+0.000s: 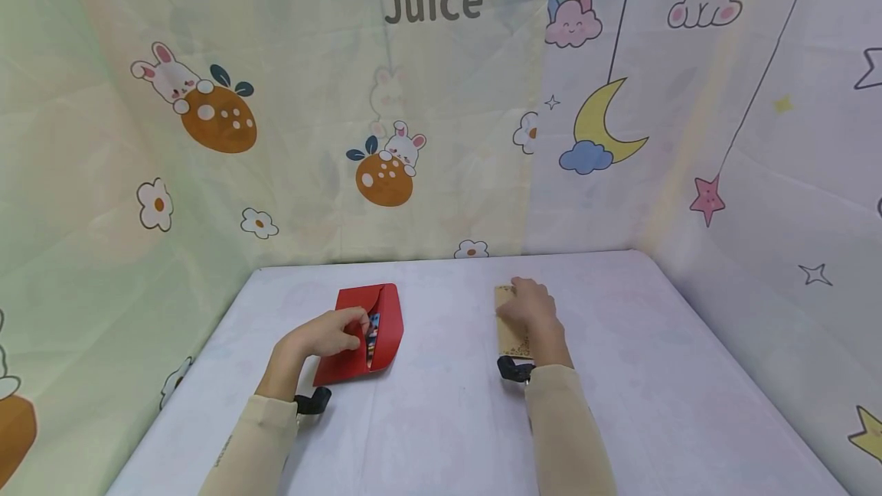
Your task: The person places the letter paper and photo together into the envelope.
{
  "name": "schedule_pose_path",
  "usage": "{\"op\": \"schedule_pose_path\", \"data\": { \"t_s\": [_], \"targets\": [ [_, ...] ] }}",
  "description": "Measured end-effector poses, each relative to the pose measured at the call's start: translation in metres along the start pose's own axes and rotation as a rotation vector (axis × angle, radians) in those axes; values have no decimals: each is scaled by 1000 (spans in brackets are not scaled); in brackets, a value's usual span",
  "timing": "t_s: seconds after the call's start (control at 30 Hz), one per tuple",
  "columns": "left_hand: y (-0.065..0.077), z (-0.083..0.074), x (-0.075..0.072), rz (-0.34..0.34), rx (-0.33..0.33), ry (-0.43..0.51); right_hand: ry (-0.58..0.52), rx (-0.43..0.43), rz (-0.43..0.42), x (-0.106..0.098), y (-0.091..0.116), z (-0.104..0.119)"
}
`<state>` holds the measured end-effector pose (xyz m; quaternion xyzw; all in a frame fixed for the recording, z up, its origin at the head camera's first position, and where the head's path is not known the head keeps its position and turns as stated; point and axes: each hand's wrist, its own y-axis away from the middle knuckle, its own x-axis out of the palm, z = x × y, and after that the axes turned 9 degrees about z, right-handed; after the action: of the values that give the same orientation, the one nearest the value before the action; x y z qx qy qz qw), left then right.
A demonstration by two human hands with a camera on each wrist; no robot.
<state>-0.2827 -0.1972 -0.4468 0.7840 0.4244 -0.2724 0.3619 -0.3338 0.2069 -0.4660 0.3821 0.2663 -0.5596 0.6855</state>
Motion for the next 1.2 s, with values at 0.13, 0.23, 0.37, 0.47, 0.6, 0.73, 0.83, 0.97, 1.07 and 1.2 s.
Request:
{"op": "schedule_pose_path", "data": {
  "t_s": [0.13,0.23,0.37,0.47,0.6,0.73,0.83,0.97,1.07,1.2],
  "targets": [
    [1,0,0,3,4,-3,-8,-3,-2,0,0,-2],
    [0,0,0,0,9,-6,-21,-13,-1,0,0,-3],
    [0,0,0,-2,11,-6,-27,-14,-5,1,0,-3],
    [0,0,-1,0,16,-2,-22,-3,-10,1,-1,-3],
    [0,0,-1,3,18,-3,-13,10,-11,1,-1,-3],
    [1,-1,-1,2,5,3,-17,8,-6,0,-1,-4],
    [1,-2,-1,0,-1,7,-25,5,-4,-1,0,-5],
    [1,-2,-1,-3,4,5,-45,1,-5,-2,-1,-6],
    [1,-2,-1,-2,8,3,-61,-4,0,-1,-1,-7],
    [1,-2,0,1,9,1,-83,-18,10,-1,-2,-7]
  ]
}}
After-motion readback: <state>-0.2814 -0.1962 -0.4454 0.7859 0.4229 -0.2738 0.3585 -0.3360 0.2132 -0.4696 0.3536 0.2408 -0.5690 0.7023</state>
